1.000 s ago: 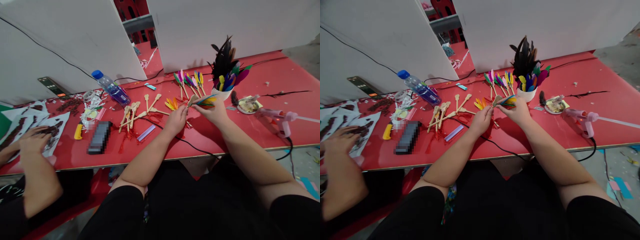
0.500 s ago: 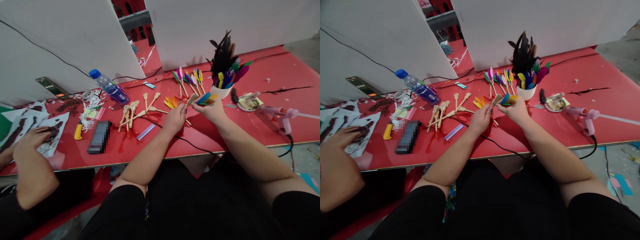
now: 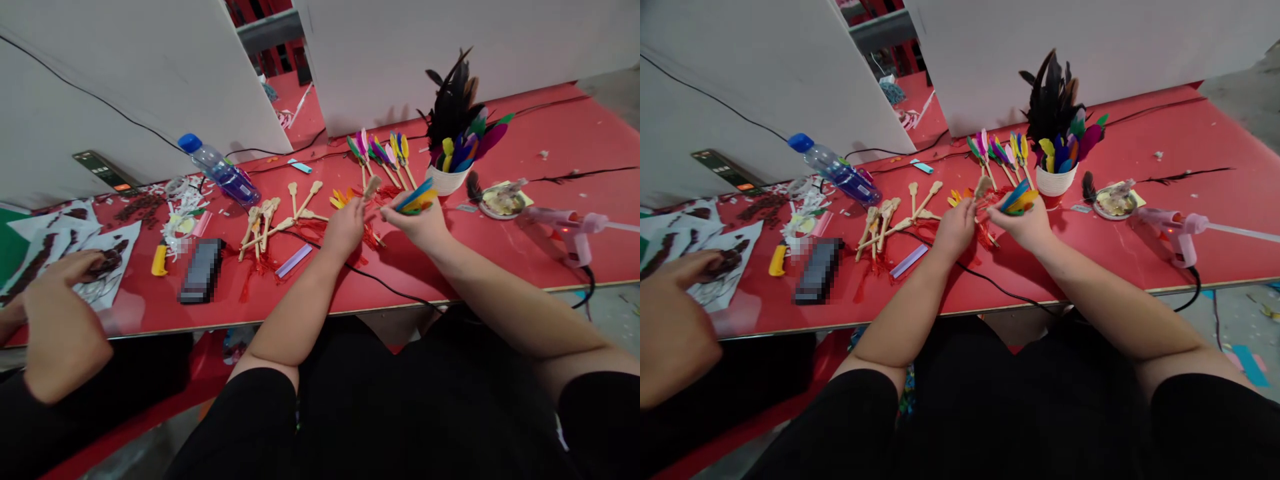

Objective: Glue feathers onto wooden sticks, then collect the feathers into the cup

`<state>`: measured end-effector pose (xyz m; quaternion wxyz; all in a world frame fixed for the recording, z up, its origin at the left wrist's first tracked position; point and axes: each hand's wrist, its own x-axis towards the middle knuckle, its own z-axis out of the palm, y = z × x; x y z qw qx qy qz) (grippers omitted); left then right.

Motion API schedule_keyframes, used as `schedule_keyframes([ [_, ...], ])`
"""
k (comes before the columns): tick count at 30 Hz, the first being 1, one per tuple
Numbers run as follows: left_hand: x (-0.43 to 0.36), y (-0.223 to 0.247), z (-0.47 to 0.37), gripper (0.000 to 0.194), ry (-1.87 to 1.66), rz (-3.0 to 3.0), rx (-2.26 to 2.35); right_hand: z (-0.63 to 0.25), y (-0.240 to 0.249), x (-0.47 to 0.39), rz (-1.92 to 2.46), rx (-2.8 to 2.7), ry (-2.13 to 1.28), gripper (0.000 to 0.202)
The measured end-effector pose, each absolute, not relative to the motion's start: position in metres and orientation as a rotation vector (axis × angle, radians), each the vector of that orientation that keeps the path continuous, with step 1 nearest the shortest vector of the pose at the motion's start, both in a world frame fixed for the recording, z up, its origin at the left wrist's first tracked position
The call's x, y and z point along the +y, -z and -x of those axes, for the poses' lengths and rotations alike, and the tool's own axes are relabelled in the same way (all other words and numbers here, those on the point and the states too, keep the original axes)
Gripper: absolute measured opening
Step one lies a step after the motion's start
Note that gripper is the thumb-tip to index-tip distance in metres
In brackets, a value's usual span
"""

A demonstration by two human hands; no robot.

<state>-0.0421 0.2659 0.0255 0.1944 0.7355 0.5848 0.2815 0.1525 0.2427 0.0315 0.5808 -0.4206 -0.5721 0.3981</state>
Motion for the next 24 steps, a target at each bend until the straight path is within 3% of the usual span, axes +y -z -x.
schedule_keyframes([
  [5,0.279,-0.031,0.067,0.041,-1.035,-1.988,1.643,-0.147,-0.039,0.23,0.879,-1.516,-0.949,0.025],
  [15,0.273,-0.024,0.047,0.035,-0.973,-1.622,1.092,-0.173,-0.015,0.278,1.009,-1.471,-1.314,0.036],
  [20,0.271,-0.027,0.044,0.027,-0.94,-1.569,1.114,-0.172,-0.013,0.279,1.034,-1.39,-1.346,0.047],
  [24,0.268,-0.026,0.039,0.03,-0.912,-1.486,1.081,-0.173,-0.017,0.277,1.015,-1.443,-1.314,0.041],
])
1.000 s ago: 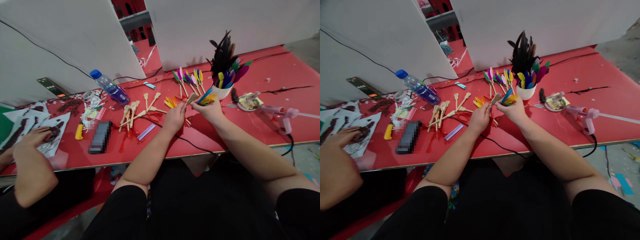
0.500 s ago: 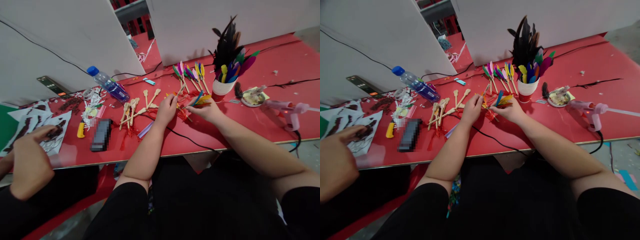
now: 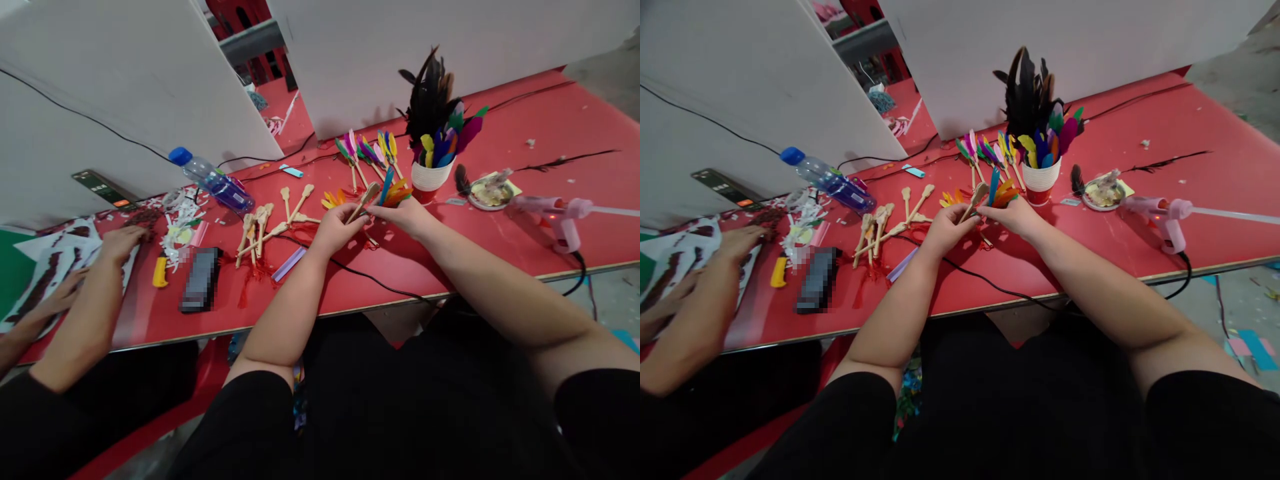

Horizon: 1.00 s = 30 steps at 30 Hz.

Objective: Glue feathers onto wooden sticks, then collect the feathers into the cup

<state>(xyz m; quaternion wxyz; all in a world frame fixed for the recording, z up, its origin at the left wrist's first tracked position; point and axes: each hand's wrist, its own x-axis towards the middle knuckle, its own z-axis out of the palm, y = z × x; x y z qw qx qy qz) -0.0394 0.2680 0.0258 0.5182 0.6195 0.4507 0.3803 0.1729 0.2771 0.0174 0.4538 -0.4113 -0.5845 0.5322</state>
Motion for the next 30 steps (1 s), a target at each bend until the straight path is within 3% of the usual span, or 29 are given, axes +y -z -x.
schedule_keyframes([
  [6,0.266,-0.027,0.038,0.038,-0.908,-1.313,1.0,-0.178,-0.025,0.277,0.968,-1.613,-1.172,0.029],
  [18,0.277,-0.033,0.047,0.042,-1.014,-0.829,1.081,-0.174,-0.024,0.276,1.024,-1.262,-1.24,0.058],
  [30,0.277,-0.036,0.055,0.043,-0.91,-0.846,1.025,-0.174,-0.021,0.283,0.96,-1.2,-1.342,0.063],
])
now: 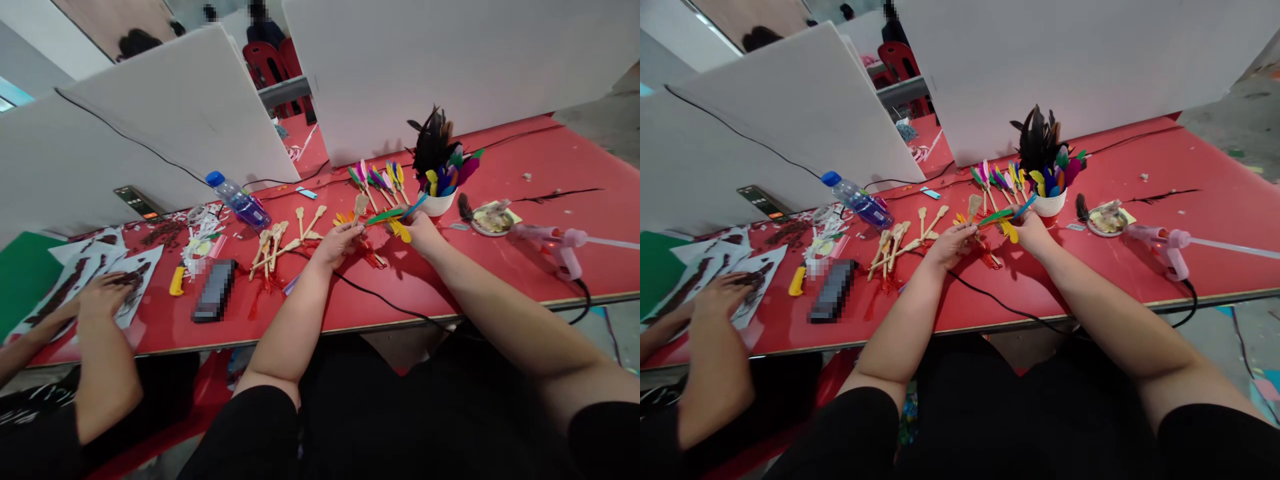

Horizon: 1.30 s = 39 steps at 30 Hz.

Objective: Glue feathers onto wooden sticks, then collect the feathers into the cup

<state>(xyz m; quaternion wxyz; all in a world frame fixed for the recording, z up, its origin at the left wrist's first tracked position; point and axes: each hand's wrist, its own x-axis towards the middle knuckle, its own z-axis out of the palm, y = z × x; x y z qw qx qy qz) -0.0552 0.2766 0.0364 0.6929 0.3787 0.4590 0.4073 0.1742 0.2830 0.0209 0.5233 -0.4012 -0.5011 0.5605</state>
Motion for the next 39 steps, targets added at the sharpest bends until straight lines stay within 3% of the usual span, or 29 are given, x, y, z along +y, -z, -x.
schedule_keyframes([
  [8,0.279,-0.035,0.058,0.041,-0.949,-0.837,1.04,-0.175,-0.021,0.28,0.906,-1.148,-1.33,0.076],
  [14,0.283,-0.037,0.065,0.046,-0.986,-0.79,1.03,-0.176,-0.024,0.28,0.944,-1.169,-1.274,0.055],
  [22,0.296,-0.046,0.086,0.047,-1.198,-0.594,1.024,-0.181,-0.018,0.285,1.085,-1.287,-1.034,0.052],
  [31,0.267,-0.019,0.028,0.045,-1.124,-0.844,1.114,-0.16,-0.01,0.278,0.947,-1.221,-1.408,0.057],
  [39,0.272,0.001,0.025,0.03,-1.232,-1.235,1.089,-0.156,-0.005,0.284,0.894,-1.063,-1.44,0.059],
])
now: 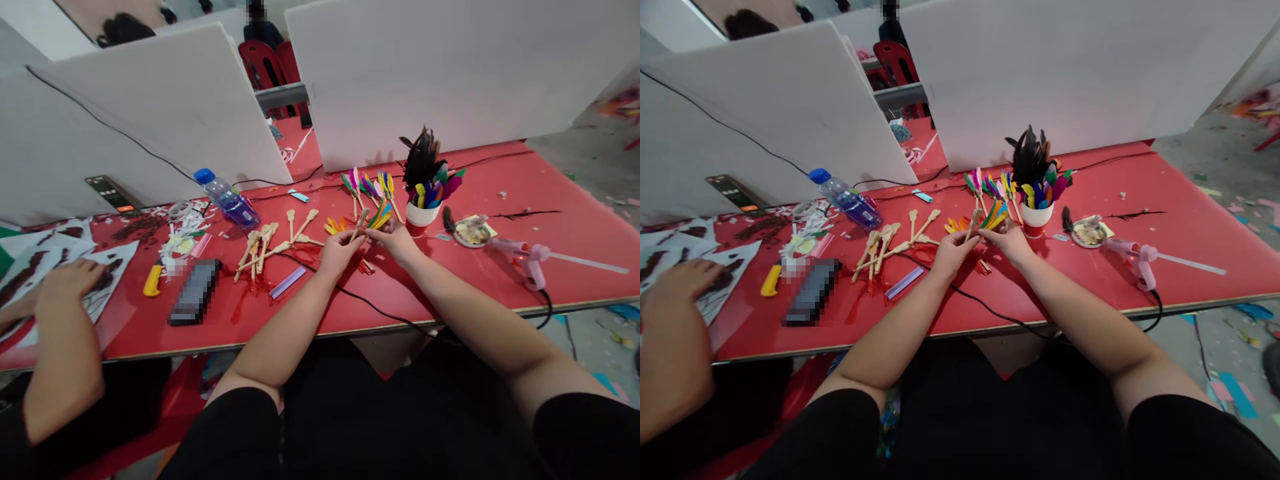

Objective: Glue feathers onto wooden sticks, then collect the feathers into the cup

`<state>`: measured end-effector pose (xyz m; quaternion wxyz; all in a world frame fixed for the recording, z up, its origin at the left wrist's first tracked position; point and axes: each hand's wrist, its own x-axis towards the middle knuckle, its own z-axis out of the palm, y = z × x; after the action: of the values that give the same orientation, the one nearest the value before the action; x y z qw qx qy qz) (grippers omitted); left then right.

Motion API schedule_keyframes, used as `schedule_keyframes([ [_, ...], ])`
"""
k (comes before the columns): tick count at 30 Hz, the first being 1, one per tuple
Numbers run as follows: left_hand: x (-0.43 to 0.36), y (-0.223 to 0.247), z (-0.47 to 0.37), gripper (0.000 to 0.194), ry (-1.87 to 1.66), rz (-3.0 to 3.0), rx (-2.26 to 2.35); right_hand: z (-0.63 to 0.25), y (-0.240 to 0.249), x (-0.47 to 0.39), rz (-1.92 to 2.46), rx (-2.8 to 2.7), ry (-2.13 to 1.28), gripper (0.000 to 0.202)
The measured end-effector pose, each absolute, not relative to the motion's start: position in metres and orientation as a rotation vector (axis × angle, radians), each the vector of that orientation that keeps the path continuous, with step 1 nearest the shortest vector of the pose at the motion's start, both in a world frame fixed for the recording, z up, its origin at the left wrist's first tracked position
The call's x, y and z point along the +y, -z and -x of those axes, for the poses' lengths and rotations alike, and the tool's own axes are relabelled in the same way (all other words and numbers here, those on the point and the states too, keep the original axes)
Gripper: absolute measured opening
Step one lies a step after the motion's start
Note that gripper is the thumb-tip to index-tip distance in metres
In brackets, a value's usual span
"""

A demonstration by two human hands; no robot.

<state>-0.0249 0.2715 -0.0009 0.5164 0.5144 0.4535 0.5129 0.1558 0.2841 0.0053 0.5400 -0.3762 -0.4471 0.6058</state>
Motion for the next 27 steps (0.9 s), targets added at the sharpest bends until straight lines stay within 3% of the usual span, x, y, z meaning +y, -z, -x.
schedule_keyframes([
  [9,0.274,0.01,0.028,0.03,-1.194,-1.436,1.239,-0.162,0.014,0.307,1.06,-1.208,-1.342,0.046],
  [20,0.272,0.01,0.031,0.029,-1.169,-1.81,1.209,-0.179,0.024,0.313,0.873,-1.279,-1.606,0.05],
  [27,0.258,0.012,0.035,0.013,-1.142,-2.048,1.161,-0.191,0.015,0.299,0.912,-1.479,-1.566,0.046],
])
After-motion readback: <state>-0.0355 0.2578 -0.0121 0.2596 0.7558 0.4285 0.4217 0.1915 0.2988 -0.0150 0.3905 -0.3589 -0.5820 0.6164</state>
